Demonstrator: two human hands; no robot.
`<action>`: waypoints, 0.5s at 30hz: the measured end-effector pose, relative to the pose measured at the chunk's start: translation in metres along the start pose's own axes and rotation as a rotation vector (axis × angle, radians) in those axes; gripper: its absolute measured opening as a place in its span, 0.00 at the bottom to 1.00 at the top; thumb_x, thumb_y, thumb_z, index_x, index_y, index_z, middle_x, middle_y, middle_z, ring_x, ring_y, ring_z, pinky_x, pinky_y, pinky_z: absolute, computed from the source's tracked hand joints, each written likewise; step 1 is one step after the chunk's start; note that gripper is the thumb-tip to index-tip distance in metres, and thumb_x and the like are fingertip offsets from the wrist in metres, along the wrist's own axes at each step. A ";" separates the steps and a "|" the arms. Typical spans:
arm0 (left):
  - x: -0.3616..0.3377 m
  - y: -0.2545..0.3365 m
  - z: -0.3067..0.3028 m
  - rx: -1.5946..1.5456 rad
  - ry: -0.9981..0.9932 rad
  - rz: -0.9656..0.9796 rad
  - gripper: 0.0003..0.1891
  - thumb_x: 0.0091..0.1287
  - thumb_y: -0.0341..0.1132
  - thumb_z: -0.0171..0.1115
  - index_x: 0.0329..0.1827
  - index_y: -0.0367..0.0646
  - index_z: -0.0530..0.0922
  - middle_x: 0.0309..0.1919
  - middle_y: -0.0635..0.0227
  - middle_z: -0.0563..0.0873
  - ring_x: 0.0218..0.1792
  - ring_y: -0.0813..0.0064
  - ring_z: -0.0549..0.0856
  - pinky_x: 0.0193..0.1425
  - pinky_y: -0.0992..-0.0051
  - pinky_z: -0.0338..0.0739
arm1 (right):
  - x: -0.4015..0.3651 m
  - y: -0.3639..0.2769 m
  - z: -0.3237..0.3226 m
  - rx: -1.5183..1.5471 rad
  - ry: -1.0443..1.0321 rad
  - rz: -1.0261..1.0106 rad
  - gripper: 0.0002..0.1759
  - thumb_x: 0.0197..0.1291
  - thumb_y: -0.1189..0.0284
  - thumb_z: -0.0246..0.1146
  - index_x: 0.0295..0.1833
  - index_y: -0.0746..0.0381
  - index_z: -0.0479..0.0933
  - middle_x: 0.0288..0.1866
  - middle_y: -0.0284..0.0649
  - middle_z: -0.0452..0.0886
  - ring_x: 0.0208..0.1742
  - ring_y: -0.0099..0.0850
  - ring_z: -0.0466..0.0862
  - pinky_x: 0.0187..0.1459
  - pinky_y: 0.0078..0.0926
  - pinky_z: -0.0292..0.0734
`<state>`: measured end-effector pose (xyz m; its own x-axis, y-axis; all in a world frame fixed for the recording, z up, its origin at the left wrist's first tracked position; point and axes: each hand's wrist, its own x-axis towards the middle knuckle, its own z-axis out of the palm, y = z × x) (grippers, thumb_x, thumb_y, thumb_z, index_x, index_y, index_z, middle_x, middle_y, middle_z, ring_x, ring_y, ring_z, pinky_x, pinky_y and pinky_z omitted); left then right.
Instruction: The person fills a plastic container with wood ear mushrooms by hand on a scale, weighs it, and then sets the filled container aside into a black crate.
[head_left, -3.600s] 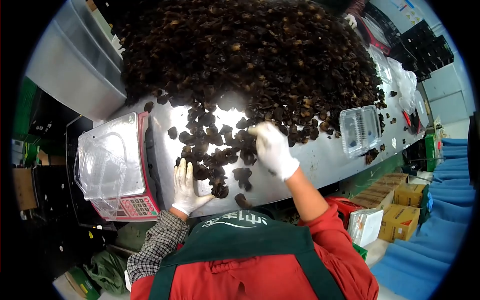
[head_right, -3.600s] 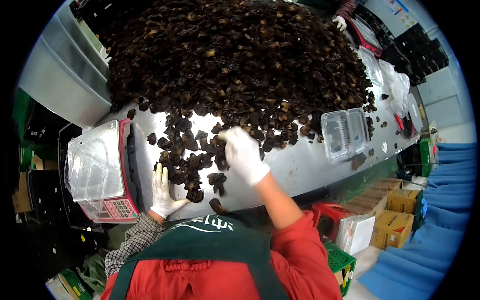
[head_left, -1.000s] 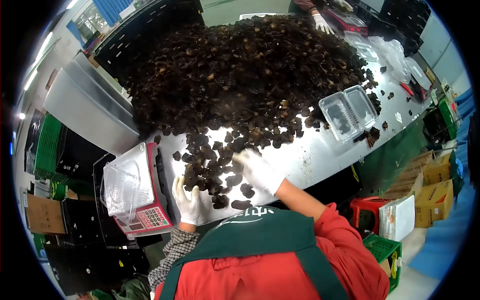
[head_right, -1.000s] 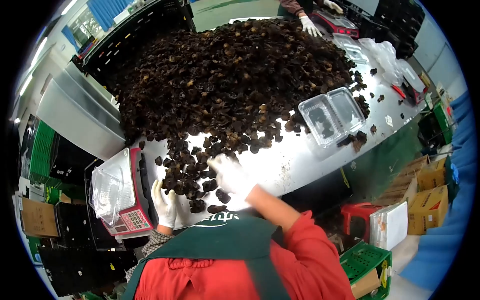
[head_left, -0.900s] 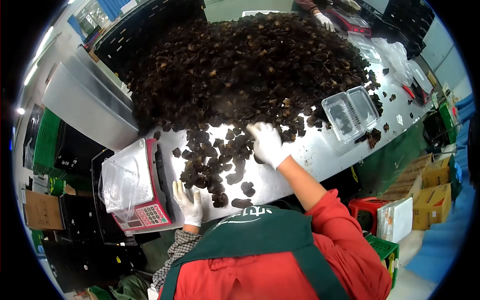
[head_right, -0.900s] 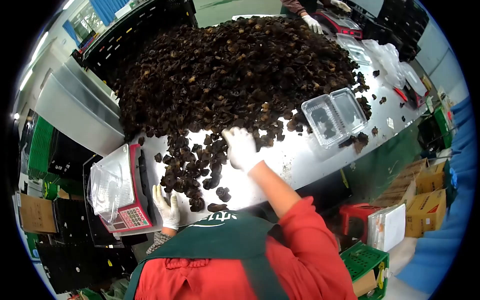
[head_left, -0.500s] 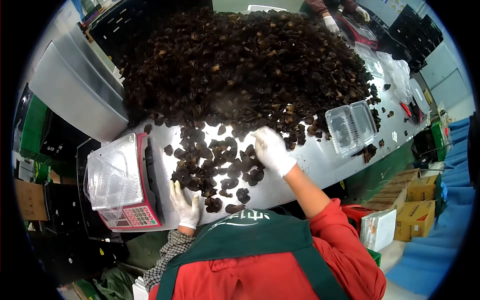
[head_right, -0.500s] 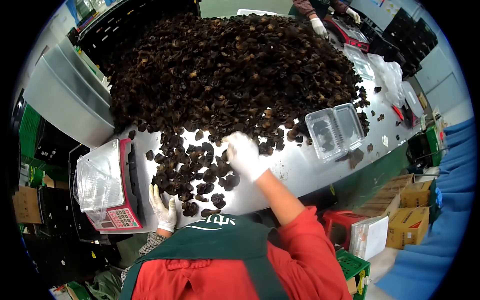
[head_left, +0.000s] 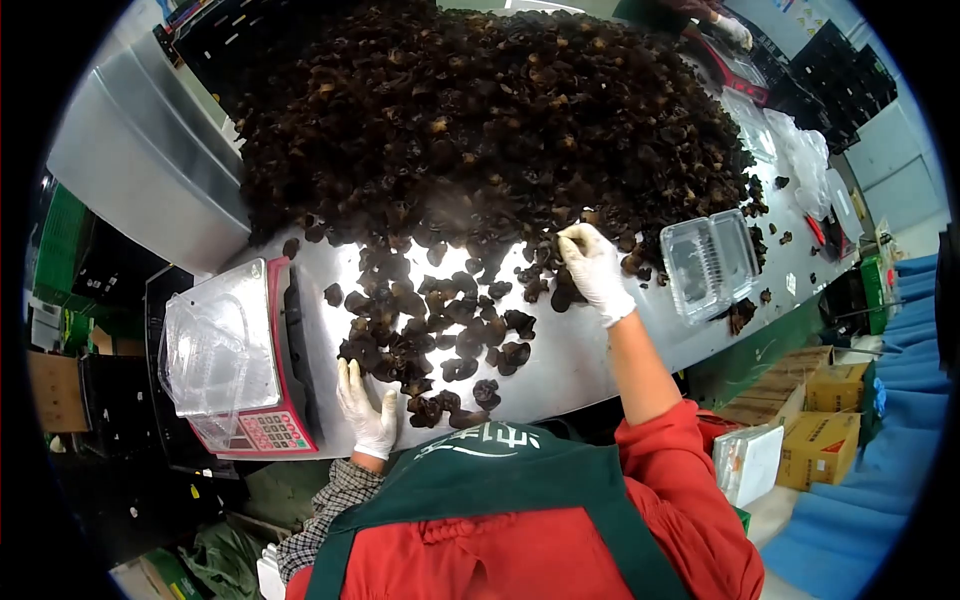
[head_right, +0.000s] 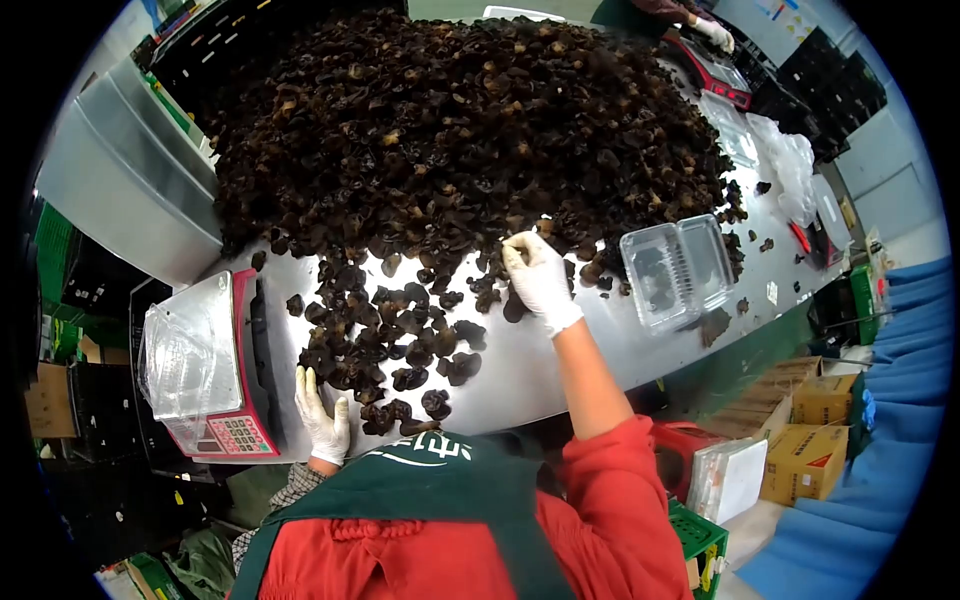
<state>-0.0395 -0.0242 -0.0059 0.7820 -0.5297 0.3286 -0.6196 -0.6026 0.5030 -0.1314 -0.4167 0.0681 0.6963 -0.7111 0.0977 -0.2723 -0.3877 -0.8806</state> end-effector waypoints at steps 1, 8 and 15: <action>0.000 0.000 0.000 -0.004 0.000 -0.002 0.40 0.66 0.53 0.59 0.72 0.34 0.58 0.70 0.43 0.60 0.70 0.46 0.62 0.72 0.54 0.55 | -0.004 0.001 -0.008 0.190 -0.025 0.101 0.06 0.63 0.72 0.61 0.43 0.63 0.77 0.31 0.33 0.79 0.33 0.19 0.79 0.37 0.22 0.77; 0.000 0.000 -0.001 0.016 -0.014 -0.012 0.40 0.65 0.52 0.60 0.72 0.33 0.59 0.70 0.43 0.61 0.70 0.46 0.62 0.72 0.55 0.55 | -0.004 -0.006 0.046 -0.410 -0.155 -0.219 0.10 0.61 0.64 0.59 0.45 0.55 0.76 0.36 0.45 0.82 0.40 0.43 0.83 0.42 0.39 0.78; -0.002 -0.004 0.002 -0.006 0.022 -0.003 0.40 0.65 0.52 0.60 0.71 0.32 0.59 0.70 0.42 0.62 0.69 0.45 0.62 0.72 0.53 0.55 | 0.014 -0.022 0.031 -0.109 -0.059 -0.147 0.08 0.61 0.70 0.61 0.43 0.60 0.80 0.35 0.42 0.83 0.32 0.32 0.82 0.37 0.29 0.77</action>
<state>-0.0384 -0.0221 -0.0101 0.7851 -0.5149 0.3443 -0.6169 -0.6003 0.5090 -0.0947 -0.3996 0.0746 0.7706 -0.6079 0.1912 -0.2332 -0.5483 -0.8031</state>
